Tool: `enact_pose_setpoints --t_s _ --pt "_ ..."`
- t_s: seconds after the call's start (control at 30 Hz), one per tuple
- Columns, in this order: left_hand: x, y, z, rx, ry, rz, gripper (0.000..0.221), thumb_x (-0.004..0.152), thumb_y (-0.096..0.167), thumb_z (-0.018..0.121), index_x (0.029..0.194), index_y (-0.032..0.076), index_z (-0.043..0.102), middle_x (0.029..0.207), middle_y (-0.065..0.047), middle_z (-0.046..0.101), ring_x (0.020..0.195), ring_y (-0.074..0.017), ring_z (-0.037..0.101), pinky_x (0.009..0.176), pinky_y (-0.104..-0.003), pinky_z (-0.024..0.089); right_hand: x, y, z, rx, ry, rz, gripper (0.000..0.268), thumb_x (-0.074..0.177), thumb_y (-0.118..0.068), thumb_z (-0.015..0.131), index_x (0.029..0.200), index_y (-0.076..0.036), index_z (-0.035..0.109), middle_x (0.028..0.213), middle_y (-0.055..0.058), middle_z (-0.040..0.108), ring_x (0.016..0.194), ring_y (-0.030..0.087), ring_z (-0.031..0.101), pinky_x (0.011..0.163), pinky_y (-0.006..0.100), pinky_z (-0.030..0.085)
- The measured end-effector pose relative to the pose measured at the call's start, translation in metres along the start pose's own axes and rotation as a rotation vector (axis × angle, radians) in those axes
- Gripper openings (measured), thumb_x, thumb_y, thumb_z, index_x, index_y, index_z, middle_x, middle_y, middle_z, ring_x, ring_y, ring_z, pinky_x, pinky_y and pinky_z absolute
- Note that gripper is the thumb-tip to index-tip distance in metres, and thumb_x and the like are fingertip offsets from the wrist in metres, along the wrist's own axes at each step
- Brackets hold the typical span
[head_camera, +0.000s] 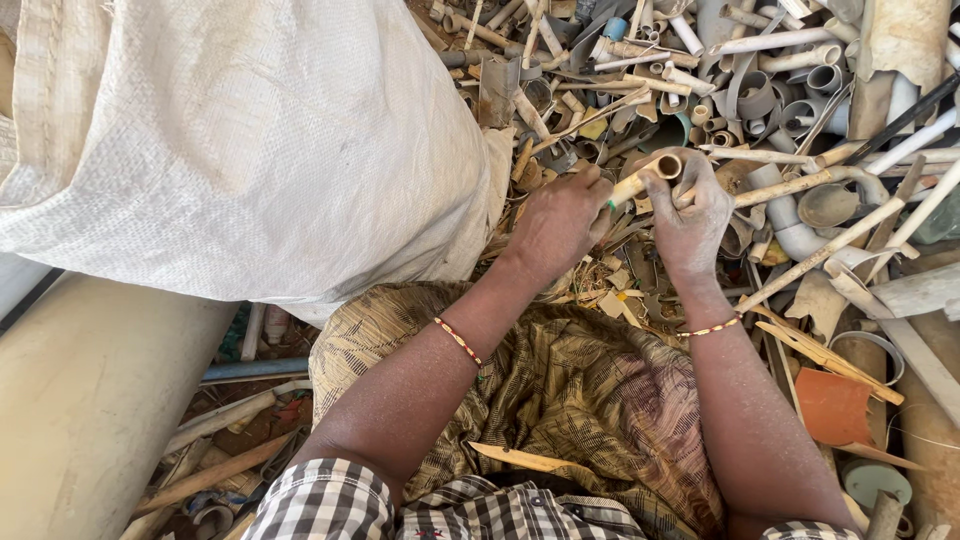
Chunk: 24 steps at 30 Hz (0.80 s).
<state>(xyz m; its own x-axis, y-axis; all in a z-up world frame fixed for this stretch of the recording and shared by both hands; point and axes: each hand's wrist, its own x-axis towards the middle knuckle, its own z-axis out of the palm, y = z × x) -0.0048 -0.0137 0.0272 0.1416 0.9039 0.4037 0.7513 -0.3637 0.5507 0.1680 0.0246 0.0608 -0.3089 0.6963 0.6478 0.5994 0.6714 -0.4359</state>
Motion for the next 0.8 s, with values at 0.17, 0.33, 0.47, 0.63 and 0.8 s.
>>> enact_pose_setpoints --t_s 0.17,0.33,0.47,0.63,0.8 --pt "-0.010 0.001 0.033 -0.014 0.079 0.070 0.020 0.099 0.019 0.067 0.109 0.001 0.070 0.095 -0.011 0.067 0.069 -0.0173 0.066 0.068 -0.035 0.062 -0.005 0.003 0.005 -0.044 0.156 0.108 0.023 0.105 -0.013 0.079 0.108 0.003 0.063 0.090 0.012 0.073 0.074 0.018 0.067 0.067 0.033 0.053" --pt "-0.018 0.006 0.054 -0.436 0.019 -0.278 0.023 0.099 0.031 0.071 0.101 0.009 0.076 0.092 -0.010 0.074 0.065 -0.0152 0.063 0.063 -0.040 0.054 -0.001 0.008 0.014 0.347 0.299 0.393 0.027 0.106 -0.015 0.067 0.128 -0.004 0.056 0.095 0.010 0.076 0.069 0.015 0.072 0.050 0.025 0.057" --pt "-0.011 -0.004 0.046 -0.575 -0.224 -0.617 0.035 0.099 0.046 0.066 0.113 0.017 0.082 0.095 -0.013 0.082 0.068 -0.0260 0.063 0.070 -0.044 0.056 0.000 0.011 0.012 0.758 0.317 0.656 0.026 0.110 -0.019 0.065 0.123 -0.002 0.049 0.096 0.012 0.078 0.064 0.016 0.071 0.043 0.026 0.051" --pt "0.002 -0.032 0.035 -0.381 0.084 -0.353 0.094 0.064 0.050 0.092 0.140 0.008 0.056 0.138 -0.024 0.054 0.125 -0.0442 0.052 0.099 -0.061 0.045 0.006 0.011 0.007 0.846 0.298 0.811 0.025 0.104 -0.020 0.067 0.118 -0.008 0.050 0.088 0.007 0.071 0.064 0.015 0.073 0.038 0.024 0.048" --pt "0.006 -0.034 0.055 -1.060 -0.090 -0.593 0.069 0.088 0.051 0.078 0.135 0.004 0.062 0.132 -0.014 0.067 0.128 -0.0272 0.065 0.107 -0.048 0.050 0.006 0.000 0.013 0.804 0.210 0.819 0.027 0.103 -0.022 0.071 0.111 -0.005 0.051 0.089 0.010 0.073 0.067 0.018 0.075 0.038 0.025 0.051"
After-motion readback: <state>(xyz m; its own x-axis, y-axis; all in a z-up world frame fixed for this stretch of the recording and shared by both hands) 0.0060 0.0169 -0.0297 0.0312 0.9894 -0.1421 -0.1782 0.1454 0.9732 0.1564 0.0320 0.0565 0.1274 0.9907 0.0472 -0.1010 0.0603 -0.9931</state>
